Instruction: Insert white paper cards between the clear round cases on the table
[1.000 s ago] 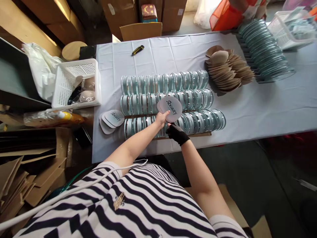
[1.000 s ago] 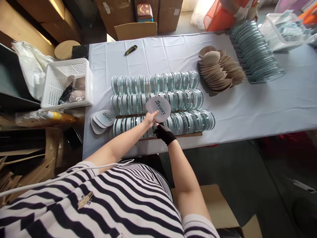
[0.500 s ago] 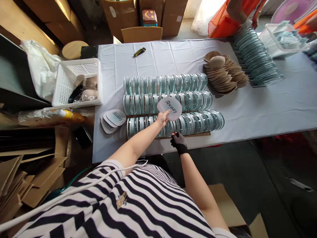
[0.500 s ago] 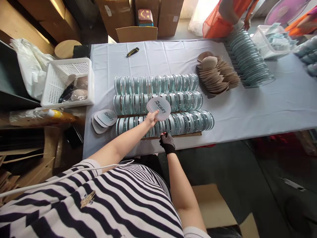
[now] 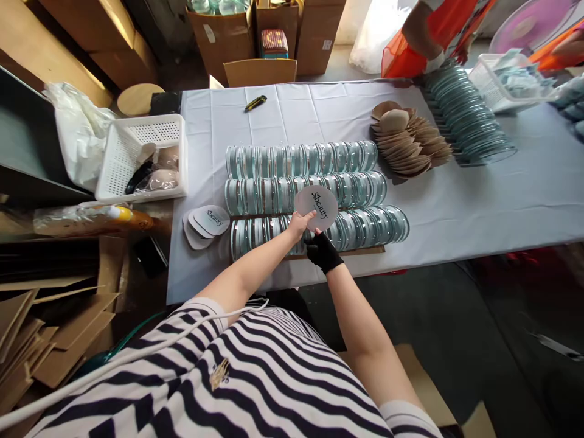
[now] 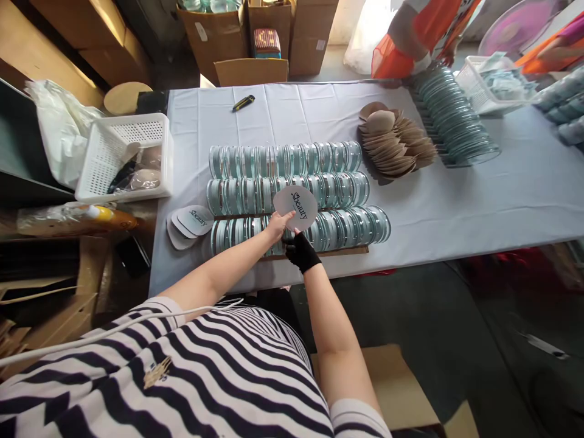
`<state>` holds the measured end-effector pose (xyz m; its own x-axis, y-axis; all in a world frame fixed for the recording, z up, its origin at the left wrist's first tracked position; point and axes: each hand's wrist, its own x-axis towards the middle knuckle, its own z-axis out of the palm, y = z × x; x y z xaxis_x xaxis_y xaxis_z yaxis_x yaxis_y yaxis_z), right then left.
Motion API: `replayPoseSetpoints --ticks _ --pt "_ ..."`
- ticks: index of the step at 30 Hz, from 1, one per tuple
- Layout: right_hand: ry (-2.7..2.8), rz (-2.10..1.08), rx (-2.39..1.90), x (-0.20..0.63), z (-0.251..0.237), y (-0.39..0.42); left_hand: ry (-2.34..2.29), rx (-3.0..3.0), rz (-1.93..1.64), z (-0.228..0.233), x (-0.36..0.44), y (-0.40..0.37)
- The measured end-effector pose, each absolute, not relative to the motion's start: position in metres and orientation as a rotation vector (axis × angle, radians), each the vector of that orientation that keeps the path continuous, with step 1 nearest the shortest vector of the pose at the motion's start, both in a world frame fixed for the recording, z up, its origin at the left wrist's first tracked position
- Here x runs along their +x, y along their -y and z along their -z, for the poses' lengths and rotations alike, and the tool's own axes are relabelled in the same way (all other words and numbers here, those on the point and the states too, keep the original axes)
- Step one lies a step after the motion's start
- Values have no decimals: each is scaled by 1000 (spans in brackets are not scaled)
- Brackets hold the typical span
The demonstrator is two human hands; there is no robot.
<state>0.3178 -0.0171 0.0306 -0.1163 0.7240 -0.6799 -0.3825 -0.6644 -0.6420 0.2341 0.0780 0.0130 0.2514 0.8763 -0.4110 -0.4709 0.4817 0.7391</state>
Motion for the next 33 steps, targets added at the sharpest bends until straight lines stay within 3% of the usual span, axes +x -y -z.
replayPoseSetpoints --ticks 6,11,13,16,19,22,25,28,33 --pt "636 -1556 -1848 330 -59 29 -928 525 -996 -24 234 -74" --pt "1159 -471 -2098 346 -90 33 -942 429 -855 -44 222 -56" --pt "1376 -247 -2089 331 -93 26 -973 408 -827 -47 213 -49" --pt "1524 -282 -2018 302 -91 15 -950 422 -799 -46 201 -46" --pt "1232 -441 -2131 293 -91 14 -926 464 -768 -45 191 -59" --pt "1022 -322 -2258 301 -92 49 -951 483 -891 -47 180 -85" --pt "1292 -250 -2296 301 -86 110 -1044 453 -952 -46 166 -108" --pt "1527 -412 -2368 288 -70 143 -1123 374 -917 -37 157 -114" --pt "1715 -698 -2530 267 -49 89 -1097 337 -977 -23 158 -104"
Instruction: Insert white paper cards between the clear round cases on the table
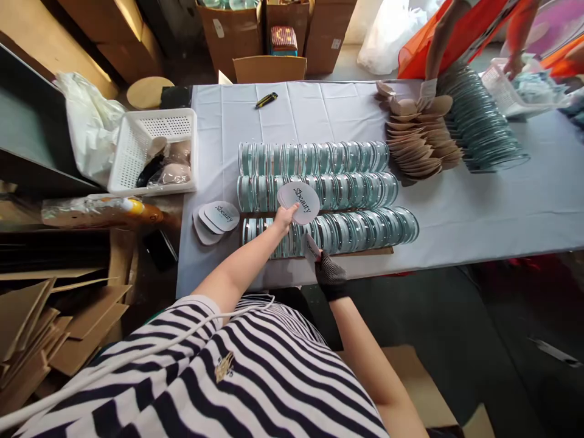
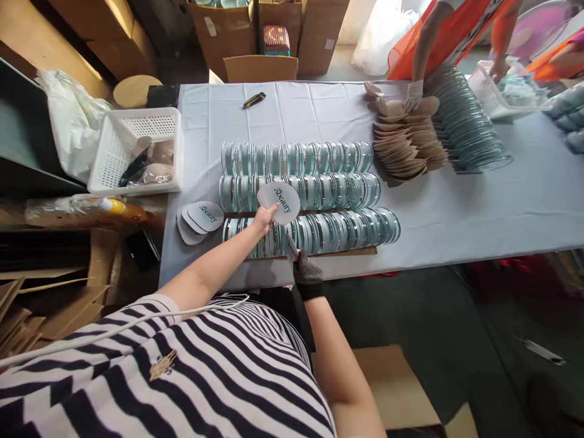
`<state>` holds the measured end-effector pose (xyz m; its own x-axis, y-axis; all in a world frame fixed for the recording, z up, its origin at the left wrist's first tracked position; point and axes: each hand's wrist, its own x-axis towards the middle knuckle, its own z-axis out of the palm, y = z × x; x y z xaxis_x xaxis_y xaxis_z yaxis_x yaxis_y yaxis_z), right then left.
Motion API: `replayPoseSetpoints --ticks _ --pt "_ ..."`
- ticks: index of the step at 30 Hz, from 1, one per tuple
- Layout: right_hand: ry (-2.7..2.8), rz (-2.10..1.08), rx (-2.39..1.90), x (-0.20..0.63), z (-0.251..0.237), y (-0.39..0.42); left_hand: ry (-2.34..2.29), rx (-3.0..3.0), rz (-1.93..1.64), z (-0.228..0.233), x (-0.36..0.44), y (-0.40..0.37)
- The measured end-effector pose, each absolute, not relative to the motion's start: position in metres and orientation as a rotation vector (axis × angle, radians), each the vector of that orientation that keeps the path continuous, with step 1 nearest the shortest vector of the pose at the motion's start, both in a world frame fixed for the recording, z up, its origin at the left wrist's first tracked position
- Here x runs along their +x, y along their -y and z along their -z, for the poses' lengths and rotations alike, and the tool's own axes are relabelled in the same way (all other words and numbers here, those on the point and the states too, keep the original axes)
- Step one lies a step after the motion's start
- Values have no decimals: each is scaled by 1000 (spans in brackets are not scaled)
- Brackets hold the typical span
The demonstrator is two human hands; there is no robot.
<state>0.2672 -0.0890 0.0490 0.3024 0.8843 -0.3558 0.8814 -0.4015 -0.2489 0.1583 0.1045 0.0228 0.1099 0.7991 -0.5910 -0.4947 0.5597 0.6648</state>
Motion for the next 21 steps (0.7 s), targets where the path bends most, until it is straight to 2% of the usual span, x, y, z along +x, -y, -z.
replayPoseSetpoints --ticks 6,14,21 --pt "1714 -935 -2610 275 -59 54 -1109 288 -979 -24 159 -105" --pt "1645 -748 -2515 269 -38 34 -1006 292 -982 -15 157 -104" --pt "1454 -741 -2441 258 -9 44 -1022 266 -996 -21 153 -102"
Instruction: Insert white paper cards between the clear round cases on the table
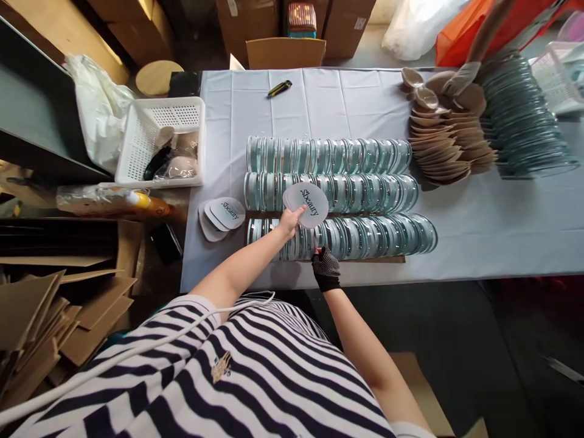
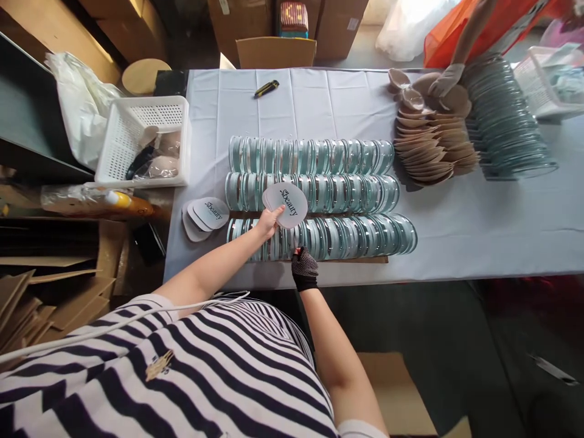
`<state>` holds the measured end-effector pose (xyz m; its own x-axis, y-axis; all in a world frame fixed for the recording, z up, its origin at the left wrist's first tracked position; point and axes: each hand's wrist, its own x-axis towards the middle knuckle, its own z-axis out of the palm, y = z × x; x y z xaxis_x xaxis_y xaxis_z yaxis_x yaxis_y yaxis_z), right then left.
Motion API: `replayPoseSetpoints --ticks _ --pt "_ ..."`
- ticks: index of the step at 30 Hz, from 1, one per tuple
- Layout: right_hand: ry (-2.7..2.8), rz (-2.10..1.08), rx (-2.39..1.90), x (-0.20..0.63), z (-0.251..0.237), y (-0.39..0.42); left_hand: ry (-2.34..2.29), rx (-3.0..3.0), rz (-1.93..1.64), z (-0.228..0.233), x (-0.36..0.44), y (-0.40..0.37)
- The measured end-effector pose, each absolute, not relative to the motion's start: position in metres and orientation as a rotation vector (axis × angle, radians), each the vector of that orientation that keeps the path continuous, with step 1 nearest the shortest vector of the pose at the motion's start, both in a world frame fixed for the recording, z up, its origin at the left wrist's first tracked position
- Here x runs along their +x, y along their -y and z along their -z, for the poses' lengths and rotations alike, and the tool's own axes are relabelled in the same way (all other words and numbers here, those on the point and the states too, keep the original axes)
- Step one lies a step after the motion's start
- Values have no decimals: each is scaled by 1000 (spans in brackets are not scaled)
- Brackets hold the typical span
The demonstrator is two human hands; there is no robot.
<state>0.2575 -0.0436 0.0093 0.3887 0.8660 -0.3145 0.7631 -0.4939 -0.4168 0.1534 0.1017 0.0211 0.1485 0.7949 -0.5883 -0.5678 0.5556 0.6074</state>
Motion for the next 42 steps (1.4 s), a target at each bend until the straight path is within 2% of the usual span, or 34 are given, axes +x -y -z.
replayPoseSetpoints --ticks 5,10,13,17,19,23,26,30,33,36,38,42 --pt "1286 -816 -2369 253 -3 43 -1036 299 -1017 -16 153 -103" --pt "841 -1471 -1997 264 -15 37 -1014 322 -1093 -10 156 -102" --pt "800 -1671 -1877 270 -24 30 -1043 387 -1142 -8 161 -100" --pt "924 -1879 -2022 277 -37 15 -1137 453 -1152 -10 166 -100" --pt "1094 -1635 -2186 282 -49 6 -1155 451 -1159 -14 167 -100" --pt "1367 -581 -2200 290 -75 -11 -1029 428 -1121 -21 157 -91" --pt "1500 -303 -2052 277 -80 -11 -949 459 -1052 -23 142 -74" --pt "1678 -208 -1898 244 -71 -6 -947 475 -1009 -23 127 -53" --pt "1399 -334 -2018 240 -70 -1 -904 477 -953 -26 122 -57" --pt "1169 -266 -2204 254 -77 30 -918 489 -1033 -30 115 -81" --pt "1346 -253 -2277 259 -81 67 -946 489 -1061 -30 110 -101" --pt "1798 -446 -2417 238 -78 118 -1023 455 -1002 -17 101 -120"
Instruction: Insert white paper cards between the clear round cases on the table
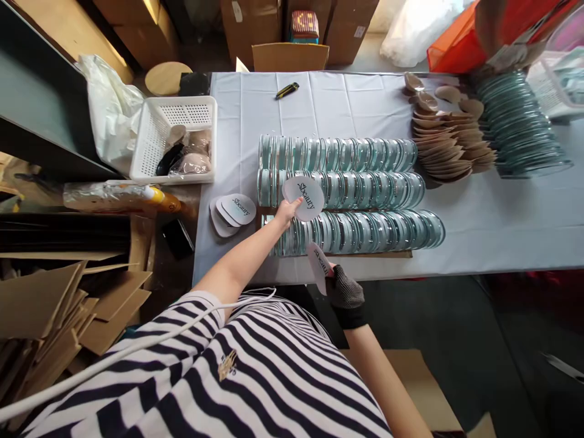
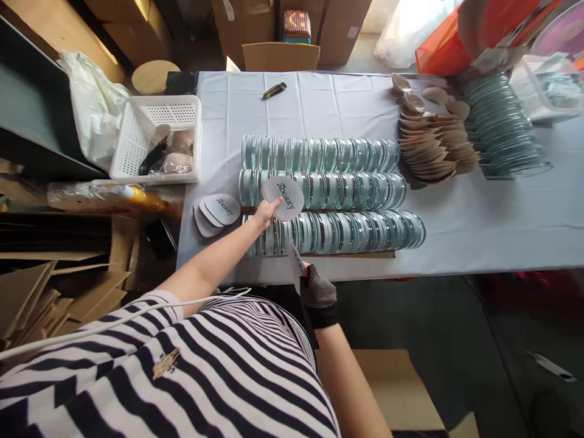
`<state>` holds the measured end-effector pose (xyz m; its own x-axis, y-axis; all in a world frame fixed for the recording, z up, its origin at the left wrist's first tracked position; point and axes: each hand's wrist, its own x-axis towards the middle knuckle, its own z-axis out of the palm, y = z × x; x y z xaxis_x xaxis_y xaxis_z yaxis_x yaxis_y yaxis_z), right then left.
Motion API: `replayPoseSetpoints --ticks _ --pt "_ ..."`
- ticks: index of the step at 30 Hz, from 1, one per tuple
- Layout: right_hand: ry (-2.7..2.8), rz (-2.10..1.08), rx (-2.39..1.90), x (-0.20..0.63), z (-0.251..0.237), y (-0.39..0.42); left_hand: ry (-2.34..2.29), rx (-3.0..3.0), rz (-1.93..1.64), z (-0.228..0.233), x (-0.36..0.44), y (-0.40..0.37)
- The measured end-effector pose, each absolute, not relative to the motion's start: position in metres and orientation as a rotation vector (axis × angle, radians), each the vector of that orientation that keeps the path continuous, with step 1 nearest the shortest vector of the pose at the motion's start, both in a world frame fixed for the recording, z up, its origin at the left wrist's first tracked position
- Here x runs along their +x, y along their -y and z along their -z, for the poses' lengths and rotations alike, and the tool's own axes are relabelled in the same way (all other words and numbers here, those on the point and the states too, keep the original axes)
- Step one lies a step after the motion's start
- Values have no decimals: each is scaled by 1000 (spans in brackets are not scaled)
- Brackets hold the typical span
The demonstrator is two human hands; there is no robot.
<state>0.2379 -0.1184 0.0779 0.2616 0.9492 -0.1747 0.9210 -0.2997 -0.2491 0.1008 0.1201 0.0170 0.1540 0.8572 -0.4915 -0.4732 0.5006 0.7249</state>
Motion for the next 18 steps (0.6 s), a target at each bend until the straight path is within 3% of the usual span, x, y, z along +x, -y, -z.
replayPoseSetpoints --ticks 8,12,18 --pt "1956 -700 -2568 197 -59 38 -1036 504 -1021 -1 102 -112" --pt "1870 -858 -2587 208 -56 43 -1041 495 -1032 -1 102 -112" --pt "1804 -748 -2554 209 -36 44 -1048 445 -1029 -2 102 -110"
